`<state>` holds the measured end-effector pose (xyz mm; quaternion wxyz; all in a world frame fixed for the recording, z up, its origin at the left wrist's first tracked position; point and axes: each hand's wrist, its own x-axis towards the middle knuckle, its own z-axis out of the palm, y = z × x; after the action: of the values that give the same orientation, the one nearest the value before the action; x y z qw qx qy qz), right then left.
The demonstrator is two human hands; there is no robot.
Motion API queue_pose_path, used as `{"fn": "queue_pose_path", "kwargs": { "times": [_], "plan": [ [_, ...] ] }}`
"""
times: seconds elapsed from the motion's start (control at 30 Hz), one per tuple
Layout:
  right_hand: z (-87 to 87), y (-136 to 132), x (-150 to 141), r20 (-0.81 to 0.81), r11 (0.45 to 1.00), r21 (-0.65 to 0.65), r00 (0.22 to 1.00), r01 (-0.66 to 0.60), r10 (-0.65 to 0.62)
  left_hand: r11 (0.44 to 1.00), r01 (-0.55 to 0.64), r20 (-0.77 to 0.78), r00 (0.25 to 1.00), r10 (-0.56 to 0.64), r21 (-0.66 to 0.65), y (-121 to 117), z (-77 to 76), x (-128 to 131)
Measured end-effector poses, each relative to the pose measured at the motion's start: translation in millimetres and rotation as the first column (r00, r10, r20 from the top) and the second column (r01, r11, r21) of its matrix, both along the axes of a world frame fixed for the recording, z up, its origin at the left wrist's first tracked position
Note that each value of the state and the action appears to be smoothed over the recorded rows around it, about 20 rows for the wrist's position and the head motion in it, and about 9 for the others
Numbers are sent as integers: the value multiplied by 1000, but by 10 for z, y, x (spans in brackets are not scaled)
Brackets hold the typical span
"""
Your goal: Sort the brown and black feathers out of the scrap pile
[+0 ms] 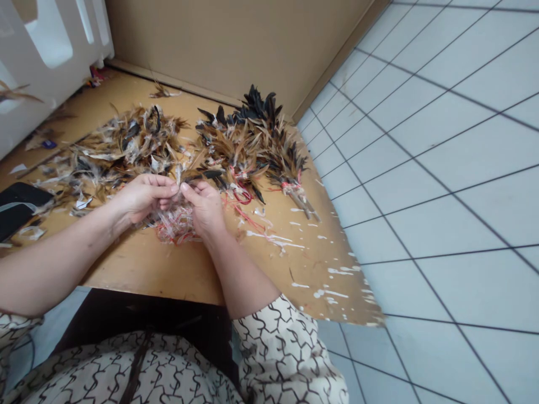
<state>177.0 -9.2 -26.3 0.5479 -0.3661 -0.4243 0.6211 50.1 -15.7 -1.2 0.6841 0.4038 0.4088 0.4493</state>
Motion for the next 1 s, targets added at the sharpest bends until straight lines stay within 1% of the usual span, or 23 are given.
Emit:
{"fn": "queue_pose_path", "kwargs": {
  "times": [0.2, 0.27, 0.33, 0.4, 0.47, 0.53, 0.63, 0.67, 0.7, 0.73, 0.77, 0.8, 0.83, 0.87, 0.9, 0.93, 1.0],
  "plan": [
    [-20, -28, -44, 39, 1000, -4, 999, -21, 21, 999, 19, -14, 1000, -19, 37, 0, -12, 1],
    [-20, -26, -47, 29, 1000, -9, 1000, -7, 7, 998, 26, -76, 997, -22, 65, -11, -10, 10],
    [-10, -15, -35, 9, 1000, -18, 1000, 16, -16, 992, 40, -192, 981, -16, 123, -23, -10, 22],
    [7, 7, -6, -10, 999, -28, 999, 38, -38, 977, 69, -344, 939, 5, 203, -29, -17, 30],
    [24, 39, 37, -28, 998, -33, 998, 60, -61, 955, 103, -487, 872, 48, 278, -20, -28, 21],
    [33, 74, 88, -46, 996, -41, 995, 82, -84, 931, 127, -595, 796, 110, 342, 6, -31, -21],
    [36, 112, 146, -70, 993, -83, 993, 85, -91, 890, 122, -700, 667, 254, 439, 74, 12, -178],
    [36, 115, 155, -76, 992, -98, 994, 76, -84, 874, 110, -730, 604, 320, 473, 99, 43, -255],
    [37, 114, 158, -82, 992, -111, 994, 66, -75, 859, 86, -758, 520, 394, 505, 121, 82, -339],
    [38, 109, 155, -87, 991, -120, 994, 56, -66, 845, 50, -779, 420, 466, 532, 139, 127, -427],
    [41, 100, 148, -92, 991, -128, 994, 47, -59, 840, 20, -802, 309, 511, 543, 152, 175, -515],
    [45, 90, 137, -97, 990, -134, 994, 40, -53, 842, -8, -825, 196, 531, 540, 160, 223, -598],
    [48, 80, 125, -101, 990, -139, 994, 35, -49, 851, -26, -847, 90, 525, 525, 163, 267, -674],
    [51, 70, 113, -104, 989, -145, 994, 31, -46, 866, -16, -866, 10, 501, 500, 162, 304, -739],
    [54, 62, 102, -105, 988, -150, 994, 27, -43, 882, -28, -882, -51, 469, 470, 159, 333, -791],
    [56, 55, 93, -106, 988, -155, 994, 22, -39, 896, -50, -895, -103, 434, 440, 155, 351, -832],
    [57, 45, 81, -106, 987, -160, 994, 14, -31, 921, -65, -915, -158, 371, 385, 150, 362, -879]
  ]
}}
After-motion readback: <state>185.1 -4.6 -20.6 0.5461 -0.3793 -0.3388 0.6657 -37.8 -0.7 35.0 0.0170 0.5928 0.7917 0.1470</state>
